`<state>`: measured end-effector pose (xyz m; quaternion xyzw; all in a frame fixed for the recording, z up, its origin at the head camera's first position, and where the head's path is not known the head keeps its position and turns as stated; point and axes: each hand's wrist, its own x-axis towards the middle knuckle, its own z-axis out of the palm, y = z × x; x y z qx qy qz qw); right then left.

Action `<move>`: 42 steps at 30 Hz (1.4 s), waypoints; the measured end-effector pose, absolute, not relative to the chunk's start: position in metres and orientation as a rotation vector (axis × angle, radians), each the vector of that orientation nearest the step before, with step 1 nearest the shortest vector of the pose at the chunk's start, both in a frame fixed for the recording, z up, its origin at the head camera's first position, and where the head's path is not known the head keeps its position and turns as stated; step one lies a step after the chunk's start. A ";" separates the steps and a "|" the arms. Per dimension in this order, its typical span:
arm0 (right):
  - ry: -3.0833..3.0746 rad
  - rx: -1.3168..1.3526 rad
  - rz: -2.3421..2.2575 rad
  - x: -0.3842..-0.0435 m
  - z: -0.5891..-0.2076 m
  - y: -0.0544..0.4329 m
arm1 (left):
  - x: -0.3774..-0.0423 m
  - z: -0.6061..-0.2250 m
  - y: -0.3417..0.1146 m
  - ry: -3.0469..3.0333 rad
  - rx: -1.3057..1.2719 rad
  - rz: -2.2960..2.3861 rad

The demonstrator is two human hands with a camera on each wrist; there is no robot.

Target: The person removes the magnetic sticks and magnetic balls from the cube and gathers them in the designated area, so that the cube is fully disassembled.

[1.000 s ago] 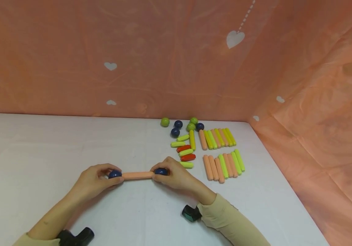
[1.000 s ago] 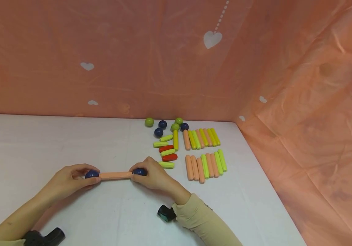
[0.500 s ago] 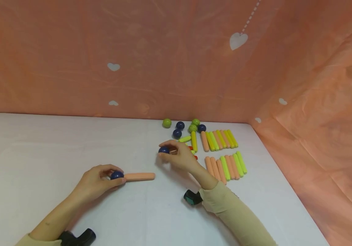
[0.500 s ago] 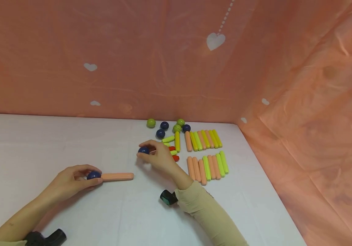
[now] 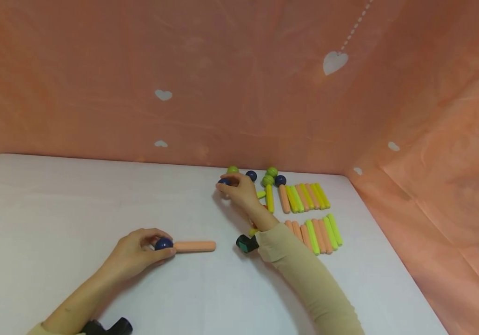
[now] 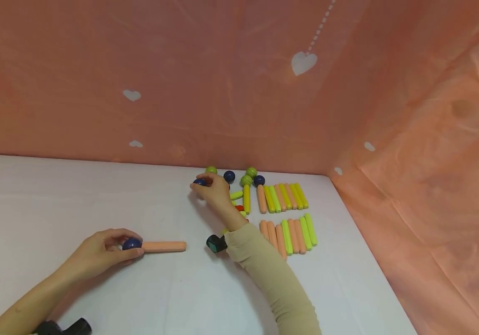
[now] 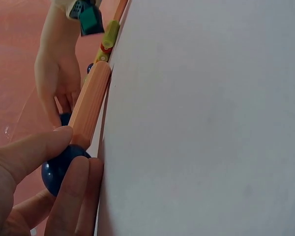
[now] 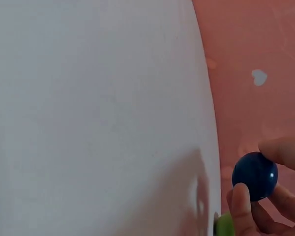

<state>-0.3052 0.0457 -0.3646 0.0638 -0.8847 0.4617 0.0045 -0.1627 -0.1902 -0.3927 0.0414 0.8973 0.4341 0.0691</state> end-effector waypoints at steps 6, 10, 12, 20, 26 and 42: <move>-2.780 0.140 1.482 -0.318 -0.370 0.038 | -0.161 -0.391 -0.189 2.700 0.132 1.315; -2.830 0.139 1.390 -0.325 -0.373 0.035 | -0.162 -0.391 -0.190 2.694 0.130 1.325; -2.865 0.156 1.292 -0.327 -0.374 0.034 | -0.163 -0.391 -0.190 2.690 0.134 1.331; -2.893 0.239 1.178 -0.323 -0.368 0.036 | -0.162 -0.389 -0.189 2.705 0.140 1.329; -2.849 0.246 1.346 -0.310 -0.365 0.041 | -0.161 -0.389 -0.189 2.709 0.137 1.320; -2.802 0.521 1.630 -0.222 -0.367 0.067 | -0.161 -0.392 -0.190 2.722 0.168 1.293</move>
